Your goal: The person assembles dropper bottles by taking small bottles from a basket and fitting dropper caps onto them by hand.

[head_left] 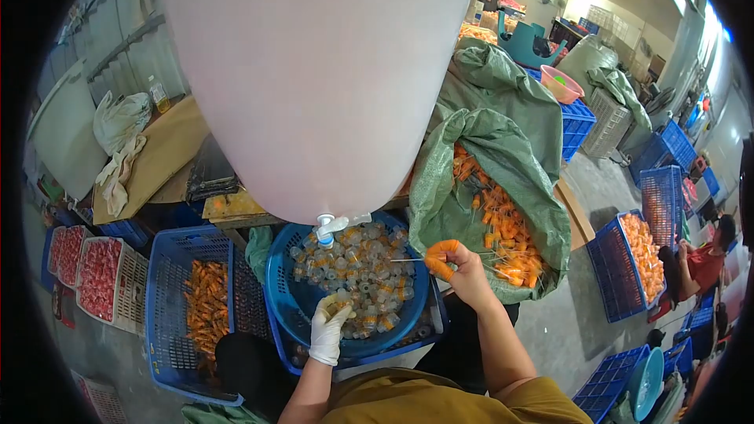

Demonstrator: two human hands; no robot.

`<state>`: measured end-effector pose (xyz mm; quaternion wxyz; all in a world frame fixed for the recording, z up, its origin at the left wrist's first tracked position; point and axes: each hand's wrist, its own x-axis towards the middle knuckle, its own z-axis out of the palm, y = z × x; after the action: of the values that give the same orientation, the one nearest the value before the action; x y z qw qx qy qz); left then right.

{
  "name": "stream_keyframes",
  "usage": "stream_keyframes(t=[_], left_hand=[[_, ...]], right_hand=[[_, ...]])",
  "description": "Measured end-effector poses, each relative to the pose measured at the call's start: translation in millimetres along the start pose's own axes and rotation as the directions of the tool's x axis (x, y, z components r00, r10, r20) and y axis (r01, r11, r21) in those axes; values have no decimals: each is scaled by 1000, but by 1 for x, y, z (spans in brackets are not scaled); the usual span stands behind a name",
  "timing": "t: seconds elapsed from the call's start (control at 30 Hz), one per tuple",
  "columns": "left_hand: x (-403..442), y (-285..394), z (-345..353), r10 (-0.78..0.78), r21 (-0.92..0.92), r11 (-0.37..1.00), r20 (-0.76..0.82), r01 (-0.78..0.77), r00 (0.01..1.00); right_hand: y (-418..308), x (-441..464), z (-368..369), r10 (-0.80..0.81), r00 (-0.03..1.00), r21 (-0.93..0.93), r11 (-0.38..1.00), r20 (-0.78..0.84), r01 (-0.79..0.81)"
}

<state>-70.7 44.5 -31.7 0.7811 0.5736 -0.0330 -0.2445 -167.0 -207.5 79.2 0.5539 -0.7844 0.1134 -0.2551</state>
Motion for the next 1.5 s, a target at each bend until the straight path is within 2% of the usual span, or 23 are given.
stream_keyframes(t=[0.23, 0.3, 0.37, 0.43, 0.5, 0.53, 0.6, 0.63, 0.7, 0.77, 0.83, 0.87, 1.0, 1.1, 1.13, 1.17, 1.23, 1.27, 1.3, 1.37, 1.4, 1.5], left_hand=[[-3, 5, -3, -43, -6, 999, -2, 43, 999], [2, 0, -8, -3, -59, 998, 39, 6, 999], [8, -5, -14, 87, -58, 995, 58, -84, 995], [3, 19, -5, 128, 75, 989, 43, -131, 991], [8, 28, -7, 143, 41, 988, 64, -146, 988], [10, 34, -6, 134, 47, 990, 34, -136, 990], [17, 47, 0, 128, 24, 991, 44, -130, 991], [22, 51, 2, 130, 22, 991, 32, -130, 991], [32, 57, 5, 142, 154, 977, 49, -148, 989], [45, 50, 8, 172, 88, 981, 17, -173, 985], [55, 48, 9, 211, 14, 977, 30, -211, 977], [61, 44, 8, 252, 17, 967, 53, -253, 966], [63, 41, 9, 166, 36, 985, 65, -168, 984], [69, 34, 13, 228, -42, 973, 10, -228, 974], [69, 37, 14, 240, -30, 970, 22, -239, 971], [69, 40, 15, 251, -18, 968, 34, -251, 967], [66, 47, 21, 232, -80, 970, 19, -230, 973], [65, 48, 22, 212, -137, 968, 10, -208, 977], [68, 45, 20, 202, -136, 970, 3, -200, 979], [73, 40, 17, 259, -52, 965, 45, -257, 965], [72, 41, 17, 242, -100, 967, 49, -236, 969], [70, 45, 21, 212, -128, 970, 45, -205, 976]], right_hand=[[-16, 1, 6, -5, 999, -30, 1000, 38, 6], [-17, 4, 12, -41, 999, -7, 999, 23, 41], [-36, 8, 20, -72, 995, -64, 995, 76, 77], [-52, 16, 26, -63, 984, -147, 985, 164, 87], [-67, 23, 37, -124, 963, -176, 970, 240, 169], [-76, 26, 44, -115, 958, -158, 974, 263, 161], [-91, 32, 57, -223, 940, -174, 946, 258, 272], [-96, 33, 65, -224, 937, -169, 947, 269, 274], [-103, 36, 80, -313, 919, -156, 922, 242, 355], [-103, 40, 92, -339, 900, -115, 918, 273, 381], [-106, 44, 102, -410, 860, -22, 899, 304, 437], [-113, 47, 102, -424, 852, -36, 889, 307, 456], [-134, 66, 101, -454, 855, -35, 879, 251, 476], [-127, 75, 116, -421, 875, -42, 896, 239, 442], [-112, 80, 126, -325, 912, 12, 943, 249, 333], [-92, 85, 131, -324, 911, 11, 943, 256, 332], [-76, 89, 140, -266, 898, -168, 925, 352, 340], [-70, 87, 138, -158, 922, -70, 978, 352, 195], [-73, 88, 136, -149, 922, -68, 980, 358, 185], [-76, 90, 130, -94, 923, 142, 989, 372, 44], [-76, 90, 130, -109, 922, 222, 975, 371, 26], [-62, 88, 135, -111, 947, 174, 983, 302, 60]])
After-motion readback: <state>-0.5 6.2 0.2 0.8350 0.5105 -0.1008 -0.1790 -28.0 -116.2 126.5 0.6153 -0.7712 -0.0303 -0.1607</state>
